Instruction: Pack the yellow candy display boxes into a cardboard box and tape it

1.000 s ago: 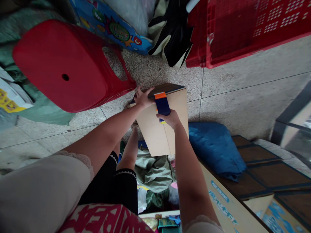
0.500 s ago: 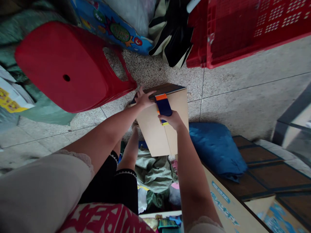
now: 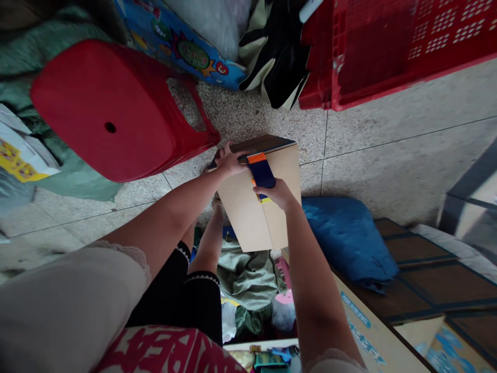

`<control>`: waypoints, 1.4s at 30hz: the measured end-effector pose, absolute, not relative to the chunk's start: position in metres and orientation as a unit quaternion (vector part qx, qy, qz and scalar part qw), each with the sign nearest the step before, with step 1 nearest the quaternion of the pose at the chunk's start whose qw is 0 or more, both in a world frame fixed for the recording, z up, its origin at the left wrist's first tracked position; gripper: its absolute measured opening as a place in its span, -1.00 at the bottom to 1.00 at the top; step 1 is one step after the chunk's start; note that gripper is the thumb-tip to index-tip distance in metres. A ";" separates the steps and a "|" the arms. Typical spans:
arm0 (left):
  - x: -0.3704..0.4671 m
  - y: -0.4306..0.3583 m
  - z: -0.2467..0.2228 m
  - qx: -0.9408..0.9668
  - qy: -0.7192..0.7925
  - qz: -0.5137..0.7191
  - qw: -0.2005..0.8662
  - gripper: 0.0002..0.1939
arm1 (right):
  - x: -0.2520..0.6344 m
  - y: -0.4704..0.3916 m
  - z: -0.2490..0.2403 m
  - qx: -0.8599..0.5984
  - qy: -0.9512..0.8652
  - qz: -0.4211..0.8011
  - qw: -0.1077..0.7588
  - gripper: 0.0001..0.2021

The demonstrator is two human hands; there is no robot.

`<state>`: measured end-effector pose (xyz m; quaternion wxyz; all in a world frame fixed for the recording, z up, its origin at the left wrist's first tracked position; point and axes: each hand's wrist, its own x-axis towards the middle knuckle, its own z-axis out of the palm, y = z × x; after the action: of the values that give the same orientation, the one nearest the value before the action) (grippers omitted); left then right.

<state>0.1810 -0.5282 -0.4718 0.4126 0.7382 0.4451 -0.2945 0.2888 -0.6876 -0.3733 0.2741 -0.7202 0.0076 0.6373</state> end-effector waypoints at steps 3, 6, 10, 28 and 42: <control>0.182 -0.527 -0.470 0.738 0.443 -0.295 0.415 -0.33 | 0.288 -0.687 -0.371 -0.701 0.009 0.649 0.295 -0.60; 0.182 -0.526 -0.469 0.733 0.443 -0.299 0.420 -0.33 | 0.285 -0.685 -0.367 -0.682 0.022 0.656 0.324 -0.57; 0.177 -0.526 -0.469 0.731 0.444 -0.291 0.429 -0.36 | 0.280 -0.688 -0.364 -0.671 0.026 0.669 0.320 -0.55; 0.182 -0.542 -0.461 0.786 0.435 -0.215 0.383 -0.38 | 0.237 -0.814 -0.318 -0.675 0.104 0.672 0.286 -0.50; 0.198 -0.615 -0.437 0.699 0.635 -0.187 0.271 -0.32 | 0.225 -0.837 -0.295 -0.697 0.009 0.647 0.308 -0.46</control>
<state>0.1981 -0.6153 -0.4371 0.2706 0.6991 0.6349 -0.1868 0.2246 -0.8370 -0.2952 0.3080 -0.6971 0.0091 0.6474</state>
